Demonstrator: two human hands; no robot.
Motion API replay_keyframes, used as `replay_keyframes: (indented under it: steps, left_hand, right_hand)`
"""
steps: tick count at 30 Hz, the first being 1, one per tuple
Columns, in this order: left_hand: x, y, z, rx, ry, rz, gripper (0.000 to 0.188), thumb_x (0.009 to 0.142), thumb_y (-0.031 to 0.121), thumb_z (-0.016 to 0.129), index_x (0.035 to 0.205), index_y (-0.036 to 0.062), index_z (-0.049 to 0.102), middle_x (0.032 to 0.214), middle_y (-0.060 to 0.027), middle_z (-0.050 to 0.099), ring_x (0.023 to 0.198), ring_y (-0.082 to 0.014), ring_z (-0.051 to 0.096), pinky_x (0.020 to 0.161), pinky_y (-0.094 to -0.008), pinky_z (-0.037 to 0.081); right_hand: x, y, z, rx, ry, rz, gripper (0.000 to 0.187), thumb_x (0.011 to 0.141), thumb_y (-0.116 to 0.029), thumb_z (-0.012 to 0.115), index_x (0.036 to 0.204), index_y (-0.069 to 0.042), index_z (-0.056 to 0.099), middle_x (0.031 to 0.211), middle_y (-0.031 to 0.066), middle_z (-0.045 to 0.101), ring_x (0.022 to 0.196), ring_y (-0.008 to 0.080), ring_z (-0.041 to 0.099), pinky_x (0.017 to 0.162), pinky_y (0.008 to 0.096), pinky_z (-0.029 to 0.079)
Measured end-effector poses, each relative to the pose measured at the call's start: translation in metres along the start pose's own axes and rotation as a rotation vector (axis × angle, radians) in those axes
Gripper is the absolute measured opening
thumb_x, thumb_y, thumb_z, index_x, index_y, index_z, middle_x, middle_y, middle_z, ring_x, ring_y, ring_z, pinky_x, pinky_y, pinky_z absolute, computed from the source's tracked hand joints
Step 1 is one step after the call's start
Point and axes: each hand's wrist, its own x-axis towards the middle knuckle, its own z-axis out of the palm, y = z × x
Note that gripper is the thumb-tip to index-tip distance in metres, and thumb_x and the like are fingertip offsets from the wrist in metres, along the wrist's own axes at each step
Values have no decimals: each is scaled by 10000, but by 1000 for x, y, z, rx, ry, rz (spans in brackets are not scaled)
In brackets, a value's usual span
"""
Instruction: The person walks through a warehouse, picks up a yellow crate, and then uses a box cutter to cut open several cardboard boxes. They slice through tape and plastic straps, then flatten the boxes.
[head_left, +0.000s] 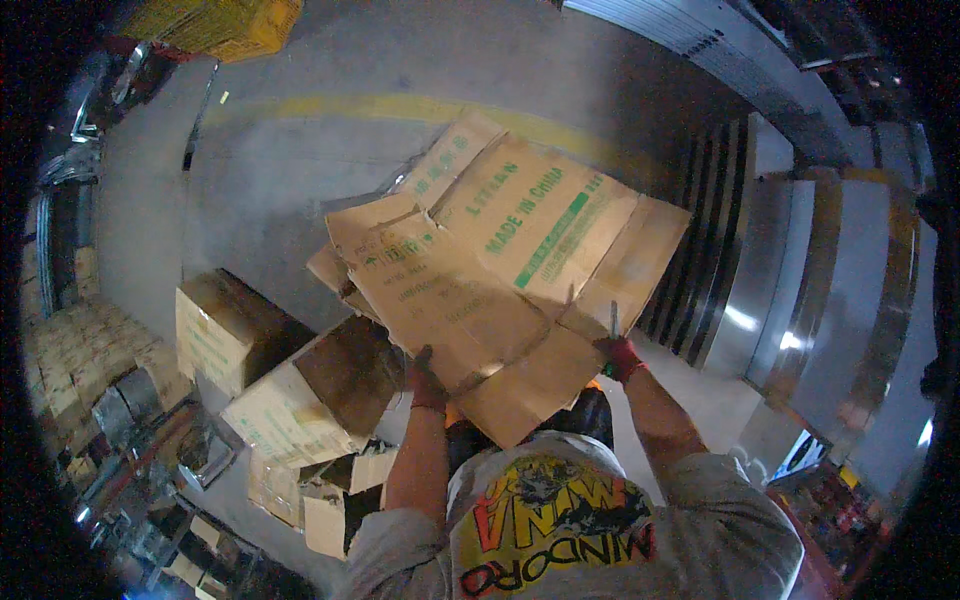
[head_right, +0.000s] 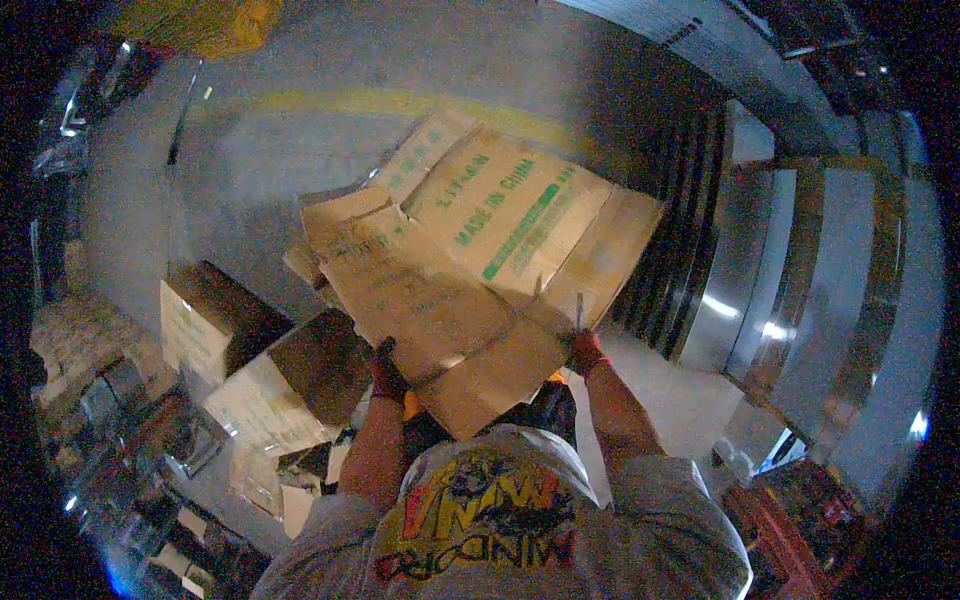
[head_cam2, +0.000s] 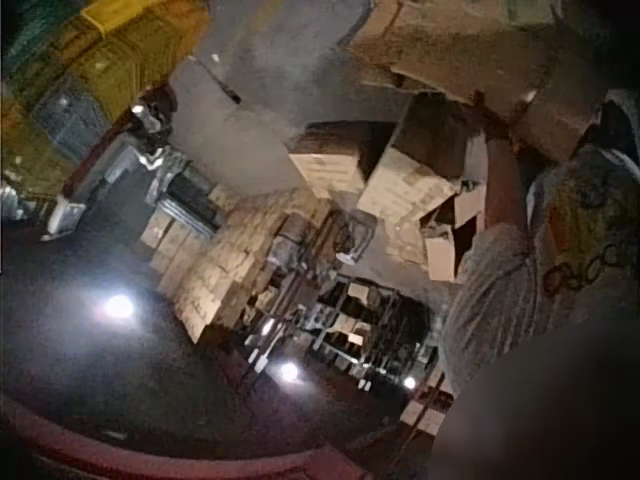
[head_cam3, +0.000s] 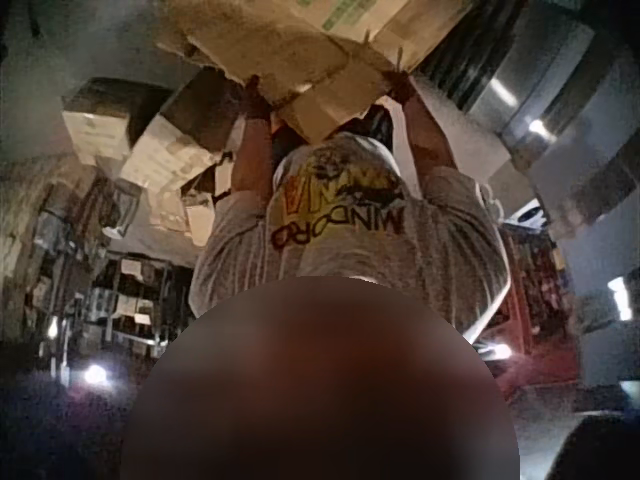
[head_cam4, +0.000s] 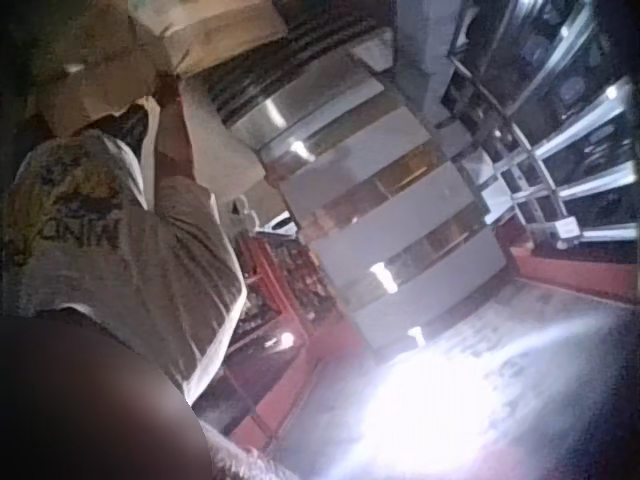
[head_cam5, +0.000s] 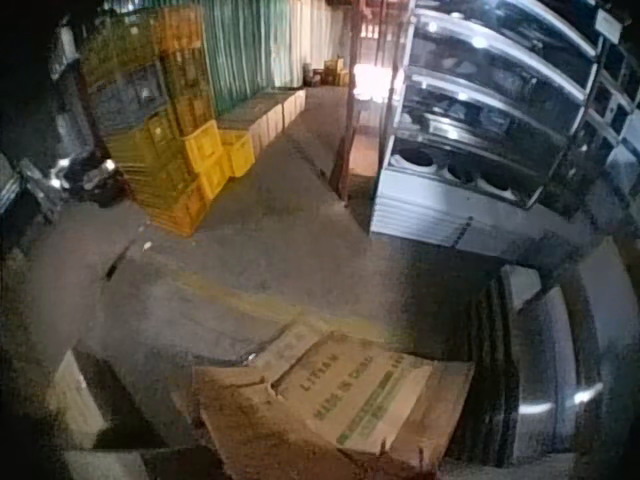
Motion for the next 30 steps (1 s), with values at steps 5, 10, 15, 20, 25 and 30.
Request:
replay_keyframes:
  steps: [5, 10, 15, 20, 25, 30]
  left_hand:
    - [24, -5, -44, 6, -46, -100, 392, 966, 244, 595, 1296, 38, 543, 1197, -106, 612, 1110, -301, 606, 974, -459, 503]
    - [58, -11, -86, 37, -105, -75, 251, 981, 342, 562, 1093, 120, 594, 1073, -68, 622, 999, -253, 572, 919, -438, 486]
    - [62, -3, -79, 10, 2, -54, 230, 992, 354, 588, 953, 128, 572, 982, -5, 612, 878, -176, 546, 818, -387, 488]
    - [43, 31, -46, 101, 138, 252, 379, 992, 322, 616, 1268, 67, 569, 1204, -76, 630, 1068, -231, 617, 959, -408, 516]
    - [46, 68, 1, 159, 104, 436, 493, 1024, 375, 566, 1365, 22, 534, 1326, -109, 604, 1162, -272, 603, 1018, -413, 493]
    - [64, 50, 94, 207, -131, 227, 644, 976, 394, 621, 1481, 54, 411, 1436, -131, 503, 1399, -314, 400, 1161, -507, 332]
  right_hand:
    - [-34, -35, 17, 146, 20, -29, 257, 899, -230, 683, 1018, -9, 738, 890, 99, 729, 713, 230, 686, 586, 399, 546]
    - [-36, -43, 28, -114, 183, -96, 286, 850, -278, 771, 943, -9, 737, 764, 60, 690, 604, 177, 615, 536, 371, 483]
    - [-53, -73, 36, -360, 327, -185, 259, 855, -256, 788, 933, -17, 727, 785, 37, 683, 657, 151, 601, 599, 334, 479]
    - [-102, -159, 62, 102, 102, -439, 239, 941, -227, 686, 1099, -49, 686, 958, 21, 705, 836, 166, 663, 780, 349, 539]
    - [-148, -264, 92, 338, -232, -379, 353, 976, -240, 641, 1272, -50, 616, 1054, 24, 677, 878, 178, 673, 796, 357, 560]
    - [-207, -362, 140, 296, -236, -476, 353, 1003, -241, 609, 1313, -75, 577, 1046, 60, 675, 772, 111, 610, 619, 255, 506]
